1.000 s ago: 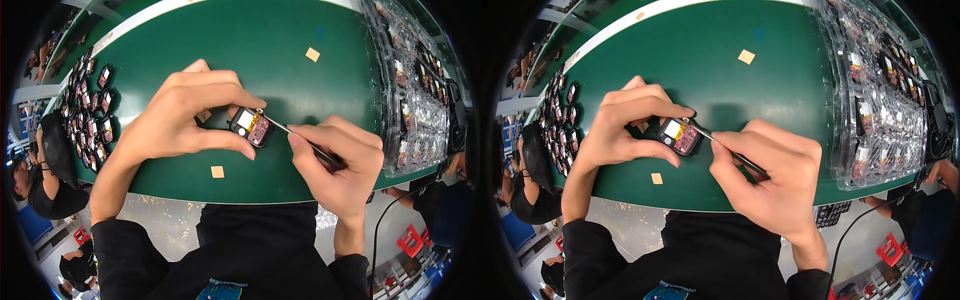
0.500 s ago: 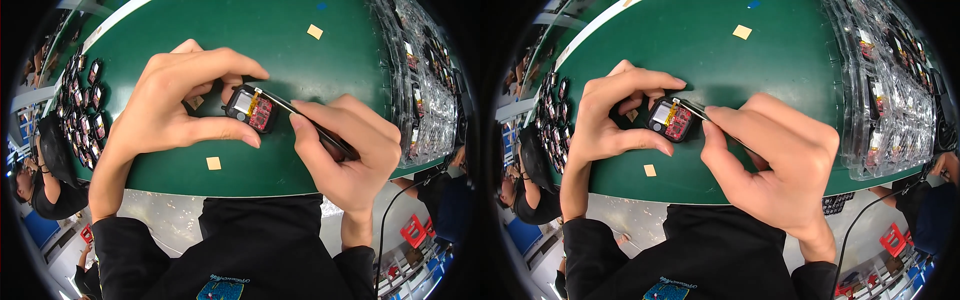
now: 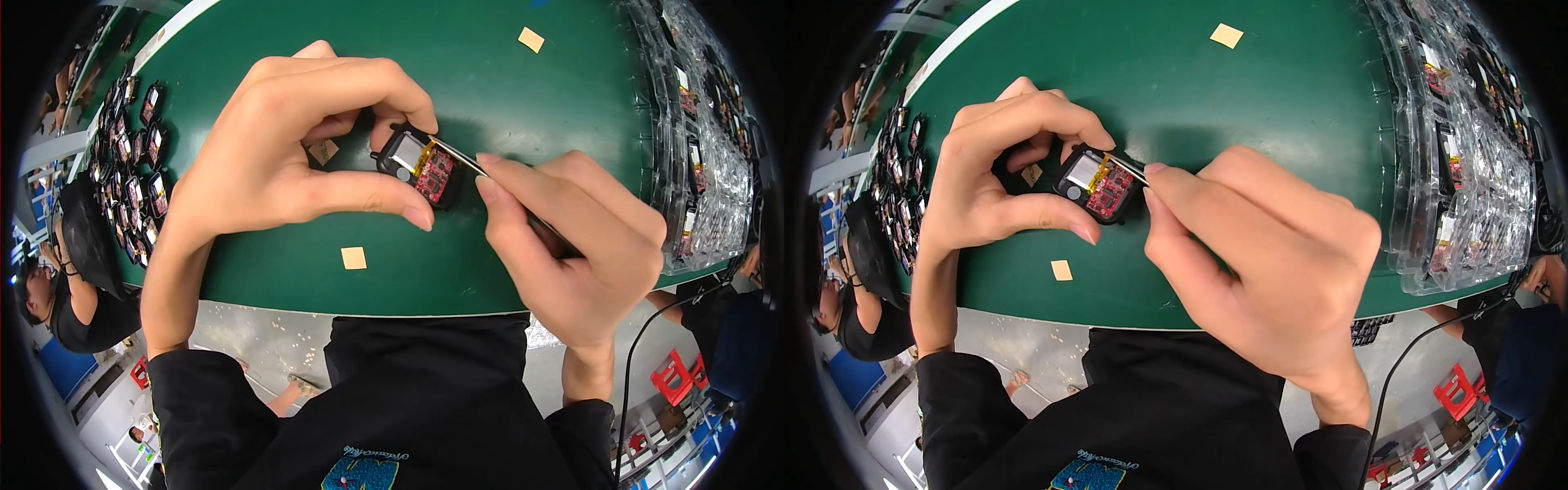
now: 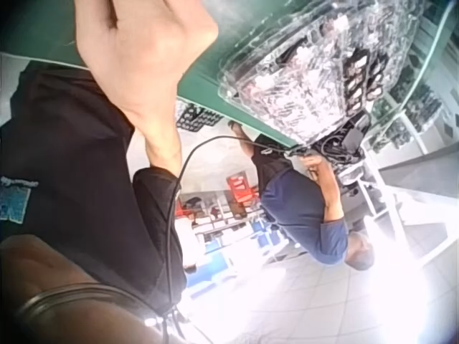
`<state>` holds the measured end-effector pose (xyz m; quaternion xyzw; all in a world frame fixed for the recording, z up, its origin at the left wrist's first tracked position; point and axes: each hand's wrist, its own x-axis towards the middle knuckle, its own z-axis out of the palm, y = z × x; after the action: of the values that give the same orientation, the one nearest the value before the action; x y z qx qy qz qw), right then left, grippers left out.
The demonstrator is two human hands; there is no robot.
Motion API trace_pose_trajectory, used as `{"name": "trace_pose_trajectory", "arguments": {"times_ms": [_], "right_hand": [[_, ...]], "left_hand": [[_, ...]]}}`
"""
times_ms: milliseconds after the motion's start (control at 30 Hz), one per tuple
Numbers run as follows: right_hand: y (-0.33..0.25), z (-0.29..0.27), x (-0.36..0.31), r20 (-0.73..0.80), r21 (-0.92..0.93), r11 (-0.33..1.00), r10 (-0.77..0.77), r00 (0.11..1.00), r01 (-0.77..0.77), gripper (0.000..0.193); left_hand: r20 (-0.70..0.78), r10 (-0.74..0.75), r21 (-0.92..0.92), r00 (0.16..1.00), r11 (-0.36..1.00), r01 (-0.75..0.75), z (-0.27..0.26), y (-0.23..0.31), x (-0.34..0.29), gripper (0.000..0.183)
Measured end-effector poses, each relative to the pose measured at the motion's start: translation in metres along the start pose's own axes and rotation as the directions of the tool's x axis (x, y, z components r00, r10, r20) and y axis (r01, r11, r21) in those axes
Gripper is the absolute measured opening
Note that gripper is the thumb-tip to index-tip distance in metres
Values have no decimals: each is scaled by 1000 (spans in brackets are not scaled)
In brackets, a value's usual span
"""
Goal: Assembling internal components of smartwatches using tweezers at a factory workstation.
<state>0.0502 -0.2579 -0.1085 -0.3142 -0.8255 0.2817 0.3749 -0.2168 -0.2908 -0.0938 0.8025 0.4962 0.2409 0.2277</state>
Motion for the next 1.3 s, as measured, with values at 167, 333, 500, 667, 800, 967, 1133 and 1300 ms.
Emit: {"name": "trace_pose_trajectory", "arguments": {"times_ms": [167,333,500,667,800,967,1133,1300], "right_hand": [[3,-8,5,111,131,987,79,991,-93,21],[6,-8,3,130,154,981,101,986,-120,21],[5,-7,4,133,165,975,125,983,-146,19],[4,-7,5,138,145,976,143,980,-163,19],[5,-9,4,131,174,975,114,985,-136,20],[5,-6,-1,96,173,980,84,992,-100,21],[4,-4,-4,65,197,974,98,993,-109,17],[5,-1,-4,23,185,983,5,1000,-9,17]], "left_hand": [[26,36,-52,999,998,-35,-3,-8,-1,73],[44,62,-57,997,997,-59,-4,-9,0,76],[46,63,-60,997,996,-60,-4,-8,1,74],[76,104,-31,992,994,-102,-6,-7,3,71],[96,93,-12,991,996,-93,-9,-5,6,68],[47,112,-52,993,993,-109,-3,-5,3,65],[41,117,-79,992,990,-113,-2,-4,1,64],[47,70,-81,996,995,-66,-3,0,0,62]]}}
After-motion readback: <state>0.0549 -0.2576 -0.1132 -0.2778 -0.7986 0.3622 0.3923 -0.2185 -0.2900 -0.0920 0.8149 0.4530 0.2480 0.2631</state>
